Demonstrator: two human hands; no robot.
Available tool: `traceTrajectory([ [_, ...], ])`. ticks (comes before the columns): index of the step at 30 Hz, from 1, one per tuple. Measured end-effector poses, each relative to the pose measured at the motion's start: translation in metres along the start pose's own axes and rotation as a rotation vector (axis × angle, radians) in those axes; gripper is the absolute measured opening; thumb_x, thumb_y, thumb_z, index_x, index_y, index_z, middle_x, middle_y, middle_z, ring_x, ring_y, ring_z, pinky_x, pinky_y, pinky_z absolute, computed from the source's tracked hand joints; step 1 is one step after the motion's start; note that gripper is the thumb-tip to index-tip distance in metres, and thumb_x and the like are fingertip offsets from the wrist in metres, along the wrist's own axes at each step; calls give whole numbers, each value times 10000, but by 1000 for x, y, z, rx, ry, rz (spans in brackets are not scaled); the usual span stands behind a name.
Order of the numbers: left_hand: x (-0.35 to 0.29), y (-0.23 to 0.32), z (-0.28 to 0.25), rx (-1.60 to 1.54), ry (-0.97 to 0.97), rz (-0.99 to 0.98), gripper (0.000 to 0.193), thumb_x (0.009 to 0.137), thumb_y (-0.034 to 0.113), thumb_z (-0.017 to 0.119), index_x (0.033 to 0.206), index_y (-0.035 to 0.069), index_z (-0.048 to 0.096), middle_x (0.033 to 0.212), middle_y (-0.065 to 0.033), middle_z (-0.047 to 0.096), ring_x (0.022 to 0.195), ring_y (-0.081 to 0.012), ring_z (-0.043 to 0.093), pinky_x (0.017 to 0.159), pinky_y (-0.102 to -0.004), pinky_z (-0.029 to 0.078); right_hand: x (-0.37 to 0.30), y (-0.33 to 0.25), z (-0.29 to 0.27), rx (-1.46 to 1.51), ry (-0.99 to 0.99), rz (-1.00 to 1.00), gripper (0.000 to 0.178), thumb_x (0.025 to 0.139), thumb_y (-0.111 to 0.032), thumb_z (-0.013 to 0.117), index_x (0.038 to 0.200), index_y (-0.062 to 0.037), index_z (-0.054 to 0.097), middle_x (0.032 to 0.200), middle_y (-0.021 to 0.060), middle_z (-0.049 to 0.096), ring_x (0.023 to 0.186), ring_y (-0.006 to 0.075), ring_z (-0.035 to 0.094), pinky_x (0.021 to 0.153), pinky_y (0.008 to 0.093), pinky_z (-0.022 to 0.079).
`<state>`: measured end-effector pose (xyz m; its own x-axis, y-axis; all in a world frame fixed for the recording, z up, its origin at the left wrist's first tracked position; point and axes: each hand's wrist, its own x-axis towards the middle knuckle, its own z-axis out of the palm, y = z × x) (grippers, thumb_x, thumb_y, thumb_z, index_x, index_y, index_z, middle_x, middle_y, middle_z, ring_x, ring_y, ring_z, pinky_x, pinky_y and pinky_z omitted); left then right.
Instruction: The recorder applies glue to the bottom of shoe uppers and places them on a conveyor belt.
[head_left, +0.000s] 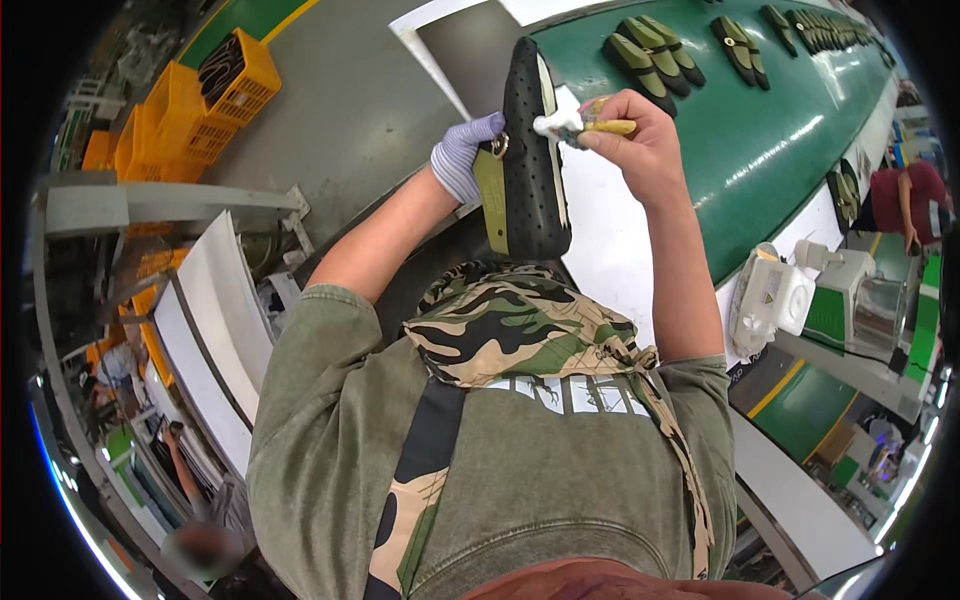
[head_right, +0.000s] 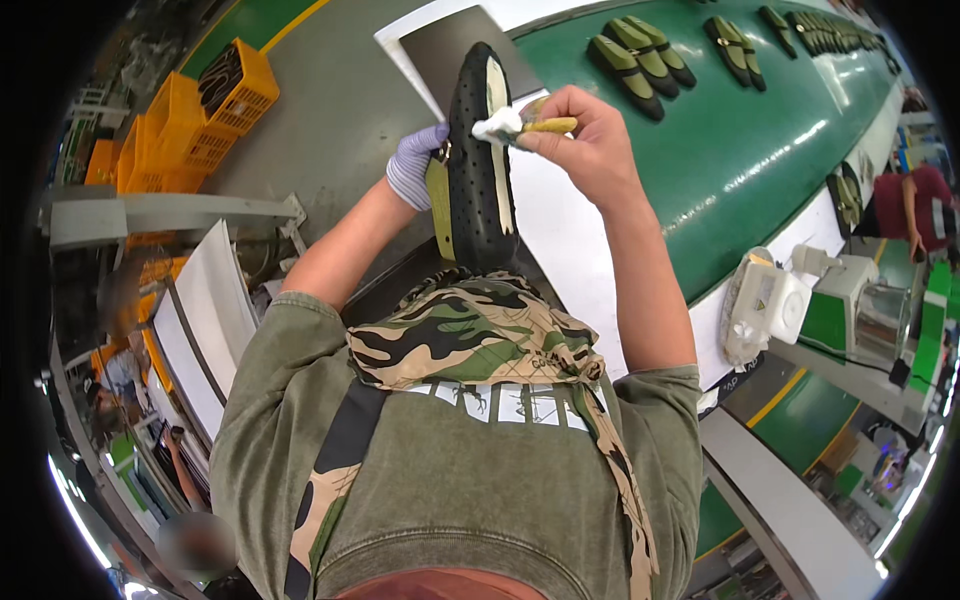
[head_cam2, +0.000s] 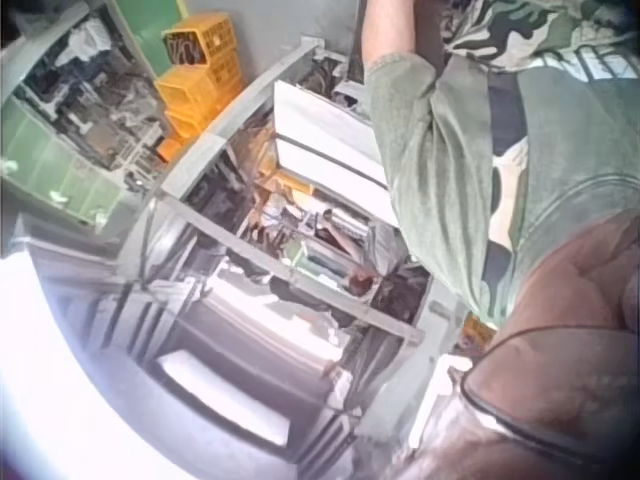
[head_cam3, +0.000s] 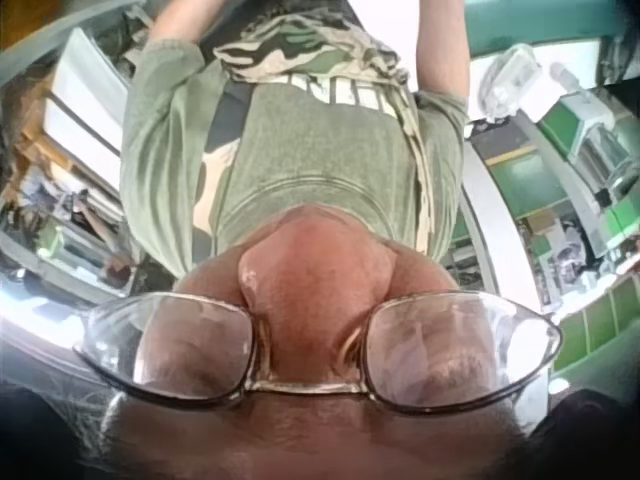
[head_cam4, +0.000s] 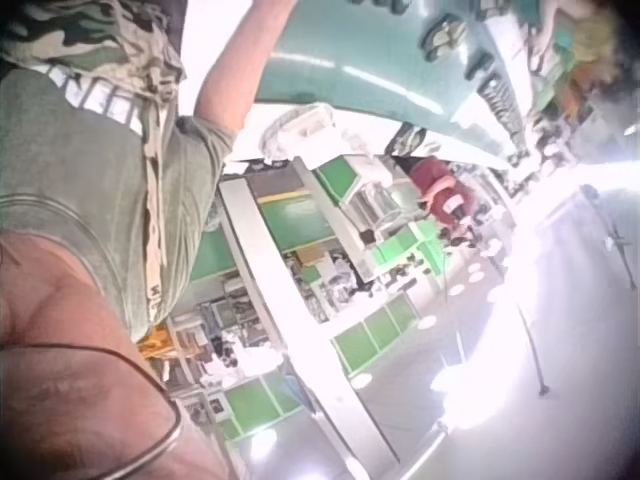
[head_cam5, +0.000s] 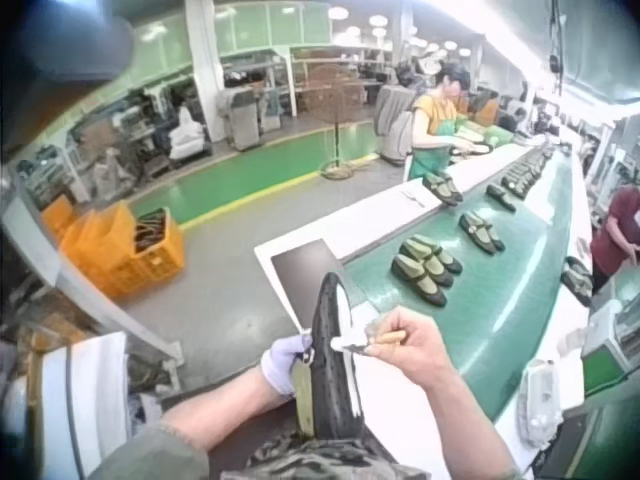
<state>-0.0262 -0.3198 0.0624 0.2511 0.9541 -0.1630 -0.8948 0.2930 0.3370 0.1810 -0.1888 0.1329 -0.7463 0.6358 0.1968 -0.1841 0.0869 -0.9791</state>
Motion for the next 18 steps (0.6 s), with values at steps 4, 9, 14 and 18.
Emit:
traceTrajectory([
  [4,-44,23,-37,-105,65,161,469,835,299,673,1184,-6,604,1103,-202,667,983,-357,662,906,-498,530,8,-4,50,22,-223,22,206,744,-10,761,811,-23,567,873,38,618,795,96,539,712,243,447],
  [9,-102,46,-64,-188,130,314,413,851,282,665,1142,-9,628,1080,-195,678,961,-353,671,895,-508,536,23,-8,102,4,-430,89,223,721,-5,766,814,-28,565,925,72,635,874,132,574,784,272,460],
  [14,-158,57,-76,-215,249,457,434,865,299,653,1168,-10,616,1092,-202,672,983,-360,666,927,-525,516,50,7,153,63,-578,4,253,719,-6,771,793,-47,532,989,114,624,882,131,559,714,250,431],
  [18,-198,63,-99,-279,125,516,429,871,295,645,1175,-6,607,1105,-212,665,994,-364,658,942,-533,501,64,11,200,-3,-649,28,230,692,12,730,760,-54,521,951,126,631,913,185,570,748,284,426],
])
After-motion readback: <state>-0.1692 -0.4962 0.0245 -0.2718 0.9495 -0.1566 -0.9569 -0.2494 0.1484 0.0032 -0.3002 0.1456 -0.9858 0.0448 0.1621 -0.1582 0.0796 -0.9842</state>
